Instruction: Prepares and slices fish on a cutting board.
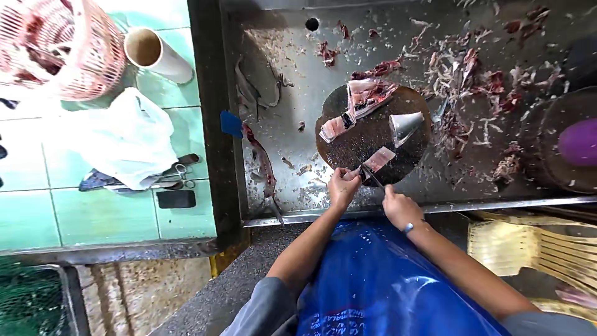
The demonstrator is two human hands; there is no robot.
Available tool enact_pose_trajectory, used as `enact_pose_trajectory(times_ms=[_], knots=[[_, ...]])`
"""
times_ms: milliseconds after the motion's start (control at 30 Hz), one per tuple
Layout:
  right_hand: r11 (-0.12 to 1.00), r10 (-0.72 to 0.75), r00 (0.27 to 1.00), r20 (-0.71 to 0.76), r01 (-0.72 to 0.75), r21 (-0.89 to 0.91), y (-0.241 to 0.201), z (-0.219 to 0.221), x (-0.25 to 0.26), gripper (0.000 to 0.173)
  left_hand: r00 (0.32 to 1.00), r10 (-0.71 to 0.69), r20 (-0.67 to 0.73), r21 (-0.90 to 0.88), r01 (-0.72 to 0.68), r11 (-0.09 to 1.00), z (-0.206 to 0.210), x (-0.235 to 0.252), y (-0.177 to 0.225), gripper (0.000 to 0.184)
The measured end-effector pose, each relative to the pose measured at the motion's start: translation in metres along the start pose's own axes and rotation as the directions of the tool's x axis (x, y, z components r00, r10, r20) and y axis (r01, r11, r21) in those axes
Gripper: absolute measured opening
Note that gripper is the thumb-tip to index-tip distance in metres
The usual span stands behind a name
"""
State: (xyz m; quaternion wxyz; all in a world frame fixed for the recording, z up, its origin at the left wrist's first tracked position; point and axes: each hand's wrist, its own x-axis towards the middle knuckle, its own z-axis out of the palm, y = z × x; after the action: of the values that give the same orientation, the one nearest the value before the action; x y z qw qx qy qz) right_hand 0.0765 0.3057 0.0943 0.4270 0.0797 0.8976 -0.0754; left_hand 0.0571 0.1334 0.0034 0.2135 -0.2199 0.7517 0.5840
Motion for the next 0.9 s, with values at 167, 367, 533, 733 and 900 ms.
enact_pose_trajectory(times_ms=[167,367,533,733,900], knots=[[0.998,-0.04,0.995,-0.086,0.043,0.036,-0.004,0.014,0.027,0.039,0.998,-0.007,-0.061,0.02,0.008,1.0,0.005,0.01,0.008,0.039],[0.999,-0.027,1.0,0.012,0.027,0.029,0.043,0.034,-0.005,0.043,0.981,-0.056,-0.184,-0.117,0.035,0.992,-0.004,0.014,0.012,0.039],[0.963,-0.049,0.999,0.016,0.043,0.266,0.11,0.052,-0.037,0.042,0.99,0.066,-0.128,-0.401,-0.113,0.909,0.005,0.002,0.044,0.047],[0.481,-0.025,0.996,0.081,-0.059,0.875,0.161,0.068,-0.032,0.041,0.954,0.299,0.036,0.461,-0.281,0.842,0.046,0.026,0.069,0.062],[0.206,-0.181,0.959,0.219,-0.18,0.962,0.182,0.071,0.006,0.037,0.871,0.45,0.198,0.737,-0.435,0.517,0.06,0.031,0.06,0.085]])
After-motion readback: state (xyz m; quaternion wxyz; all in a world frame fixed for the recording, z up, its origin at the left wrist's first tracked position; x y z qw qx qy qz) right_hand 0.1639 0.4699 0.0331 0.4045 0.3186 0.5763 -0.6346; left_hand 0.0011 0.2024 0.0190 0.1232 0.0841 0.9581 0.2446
